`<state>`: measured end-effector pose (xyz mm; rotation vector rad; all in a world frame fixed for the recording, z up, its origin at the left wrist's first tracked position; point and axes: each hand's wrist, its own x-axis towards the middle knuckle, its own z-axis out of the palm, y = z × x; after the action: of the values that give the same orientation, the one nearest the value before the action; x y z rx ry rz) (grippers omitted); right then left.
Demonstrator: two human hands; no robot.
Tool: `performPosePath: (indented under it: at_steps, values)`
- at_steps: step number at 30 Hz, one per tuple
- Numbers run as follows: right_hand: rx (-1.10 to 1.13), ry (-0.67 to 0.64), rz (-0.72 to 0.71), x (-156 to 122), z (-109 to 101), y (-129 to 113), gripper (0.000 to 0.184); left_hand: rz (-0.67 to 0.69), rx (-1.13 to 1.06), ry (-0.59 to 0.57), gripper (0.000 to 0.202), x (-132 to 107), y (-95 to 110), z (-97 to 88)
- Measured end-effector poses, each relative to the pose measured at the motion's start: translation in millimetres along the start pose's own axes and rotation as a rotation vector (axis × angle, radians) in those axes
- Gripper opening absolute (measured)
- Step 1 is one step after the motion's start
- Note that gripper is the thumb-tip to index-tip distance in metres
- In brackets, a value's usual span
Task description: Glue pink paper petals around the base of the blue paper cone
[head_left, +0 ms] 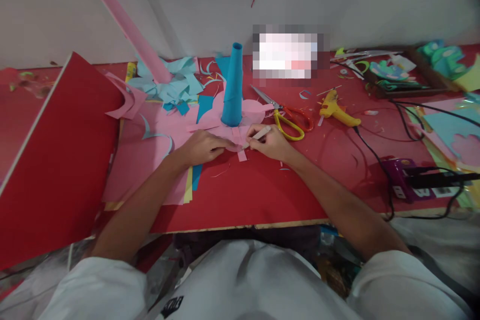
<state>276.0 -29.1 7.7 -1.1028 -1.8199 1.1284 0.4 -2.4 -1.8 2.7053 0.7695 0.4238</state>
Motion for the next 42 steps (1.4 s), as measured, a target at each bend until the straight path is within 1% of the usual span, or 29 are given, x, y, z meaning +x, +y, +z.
performPosePath:
  at_steps: [5, 9, 12, 13, 14, 16, 18, 20, 21, 22, 23, 25, 27, 28, 31, 33, 35, 38, 40, 42]
  values:
    - [0.006, -0.011, 0.006, 0.2, -0.3, 3.6, 0.013, -0.009, -0.026, 0.000, 0.049, 0.1, 1.0, -0.2]
    - [-0.005, -0.061, -0.012, -0.3, -0.9, 2.0, 0.017, -0.005, -0.035, 0.004, 0.050, 0.8, 1.2, -0.4]
    - [0.013, -0.047, -0.029, -1.5, -0.9, 0.7, 0.018, 0.008, -0.013, -0.006, 0.048, -0.1, -0.7, 1.9]
    - [0.034, -0.030, -0.040, -2.1, -1.0, 0.4, 0.018, 0.011, 0.002, 0.009, 0.046, -0.7, -1.3, 2.8]
    - [0.059, -0.002, -0.053, -2.7, -1.0, 0.1, 0.020, 0.003, 0.020, 0.046, 0.042, -1.3, -1.5, 3.4]
    - [0.099, 0.105, -0.078, -3.7, -1.3, -0.6, 0.026, -0.055, 0.056, 0.181, 0.037, -1.8, -0.2, 3.0]
    - [0.109, 0.245, -0.091, -4.1, -1.3, -1.0, 0.033, -0.171, 0.069, 0.359, 0.035, -0.6, 3.2, -0.3]
    - [0.111, 0.345, -0.096, -3.9, -0.3, -1.1, 0.038, -0.290, 0.047, 0.505, 0.034, 2.6, 7.0, -4.8]
    - [0.117, 0.370, -0.100, -3.7, 0.8, -0.9, 0.039, -0.331, 0.025, 0.549, 0.034, 4.6, 8.4, -6.8]
    - [0.127, 0.381, -0.106, -3.6, 2.4, -0.6, 0.039, -0.359, -0.005, 0.568, 0.035, 6.6, 9.0, -8.1]
    - [0.140, 0.385, -0.112, -3.7, 4.4, -0.3, 0.037, -0.371, -0.039, 0.559, 0.038, 8.5, 8.9, -8.6]
    - [0.162, 0.374, -0.124, -4.6, 9.3, 0.3, 0.034, -0.356, -0.096, 0.483, 0.047, 11.0, 6.6, -7.1]
    - [0.154, 0.324, -0.138, -6.4, 13.9, 0.5, 0.031, -0.328, -0.106, 0.395, 0.053, 11.9, 3.2, -4.0]
    - [0.142, 0.286, -0.149, -7.5, 15.5, 0.3, 0.030, -0.316, -0.092, 0.371, 0.055, 11.8, 1.8, -2.5]
    - [0.110, 0.157, -0.196, -10.5, 16.4, -2.0, 0.030, -0.285, -0.044, 0.361, 0.056, 11.0, 0.6, -0.6]
    - [0.086, 0.111, -0.224, -11.5, 14.1, -4.4, 0.034, -0.260, -0.025, 0.368, 0.058, 10.7, 2.9, -1.4]
    - [0.046, 0.115, -0.249, -11.4, 10.4, -6.7, 0.037, -0.229, -0.007, 0.384, 0.059, 11.0, 7.2, -3.1]
    - [-0.011, 0.164, -0.278, -9.4, 4.8, -7.5, 0.038, -0.180, -0.019, 0.438, 0.055, 12.1, 14.4, -5.9]
    - [-0.043, 0.221, -0.253, -7.2, 1.4, -5.7, 0.035, -0.193, -0.109, 0.481, 0.051, 13.0, 17.4, -7.2]
    - [-0.105, 0.287, -0.193, -4.6, -1.9, -2.9, 0.027, -0.248, -0.218, 0.510, 0.048, 14.0, 17.7, -7.6]
